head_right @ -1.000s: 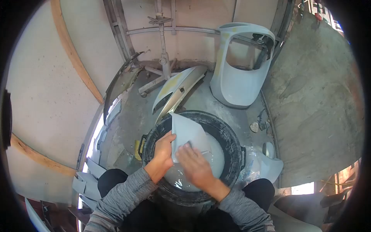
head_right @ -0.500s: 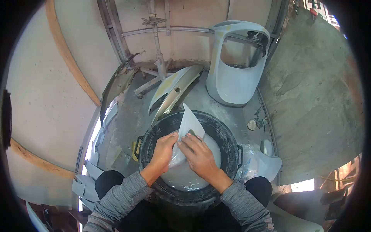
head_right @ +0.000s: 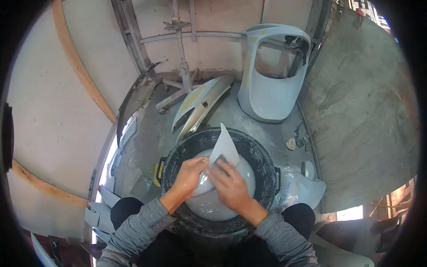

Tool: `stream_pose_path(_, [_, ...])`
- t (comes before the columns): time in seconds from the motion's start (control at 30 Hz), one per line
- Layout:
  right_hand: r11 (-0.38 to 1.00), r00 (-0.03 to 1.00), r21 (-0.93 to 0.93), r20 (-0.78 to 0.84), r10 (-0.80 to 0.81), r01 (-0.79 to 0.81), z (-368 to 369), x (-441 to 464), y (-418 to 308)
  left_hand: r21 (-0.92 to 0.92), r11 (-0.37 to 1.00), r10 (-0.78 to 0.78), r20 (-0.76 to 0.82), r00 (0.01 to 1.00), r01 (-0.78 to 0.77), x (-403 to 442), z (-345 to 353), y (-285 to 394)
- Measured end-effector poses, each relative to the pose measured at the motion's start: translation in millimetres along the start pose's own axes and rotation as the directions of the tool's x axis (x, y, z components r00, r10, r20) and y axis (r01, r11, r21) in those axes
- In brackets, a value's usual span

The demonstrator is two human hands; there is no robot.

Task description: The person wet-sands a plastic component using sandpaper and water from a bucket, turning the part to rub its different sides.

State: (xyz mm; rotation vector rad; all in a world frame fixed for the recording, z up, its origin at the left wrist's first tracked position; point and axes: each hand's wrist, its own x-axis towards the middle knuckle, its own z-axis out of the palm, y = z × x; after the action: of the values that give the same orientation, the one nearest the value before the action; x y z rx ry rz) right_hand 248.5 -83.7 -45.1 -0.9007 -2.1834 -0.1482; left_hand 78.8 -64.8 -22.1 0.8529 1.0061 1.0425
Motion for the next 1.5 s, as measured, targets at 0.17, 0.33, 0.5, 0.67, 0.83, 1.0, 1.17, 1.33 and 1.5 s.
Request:
stream_pose_path(0.17, [0.998, 0.998, -0.023, -0.042, 0.056, -0.057, 1, 0, 4, -0.008, 1.000, -0.016, 0.037, 0.999, 0.016, 4, -4, -13])
stream_pose_path(0.33, [0.994, 0.995, -0.052, -0.025, 0.094, -0.095, -3, 7, 15, 0.074, 0.997, -0.011, 0.018, 1.000, 0.010, 0, 0, -12])
stream_pose_path(0.5, [0.997, 0.998, -0.046, -0.010, 0.063, -0.064, -2, 3, 6, 0.008, 1.000, -0.023, 0.055, 0.998, 0.022, 3, -3, -8])
stream_pose_path(0.67, [0.989, 0.990, -0.056, -0.052, 0.134, -0.137, -3, 3, 13, 0.082, 0.996, 0.026, 0.096, 0.995, -0.034, 0, -3, -18])
stream_pose_path(0.83, [0.972, 0.972, -0.079, -0.100, 0.211, -0.220, -3, 10, 32, 0.174, 0.983, 0.048, 0.106, 0.993, -0.066, -3, 1, -11])
stream_pose_path(1.0, [0.983, 0.980, -0.020, -0.088, 0.180, -0.182, -5, -6, 10, 0.312, 0.937, 0.117, 0.148, 0.982, -0.159, 0, -5, -12])
stream_pose_path(1.17, [0.960, 0.954, -0.056, -0.141, 0.264, -0.274, -11, 11, 31, 0.333, 0.925, 0.128, 0.178, 0.976, -0.182, 0, -3, -12])
stream_pose_path(1.33, [0.974, 0.970, -0.054, -0.120, 0.214, -0.221, -9, 15, 40, 0.438, 0.849, 0.219, 0.215, 0.952, -0.295, 4, -8, -19])
stream_pose_path(1.5, [0.985, 0.982, 0.025, -0.082, 0.172, -0.171, -10, 2, 15, 0.433, 0.859, 0.188, 0.227, 0.956, -0.272, 3, -10, -11])
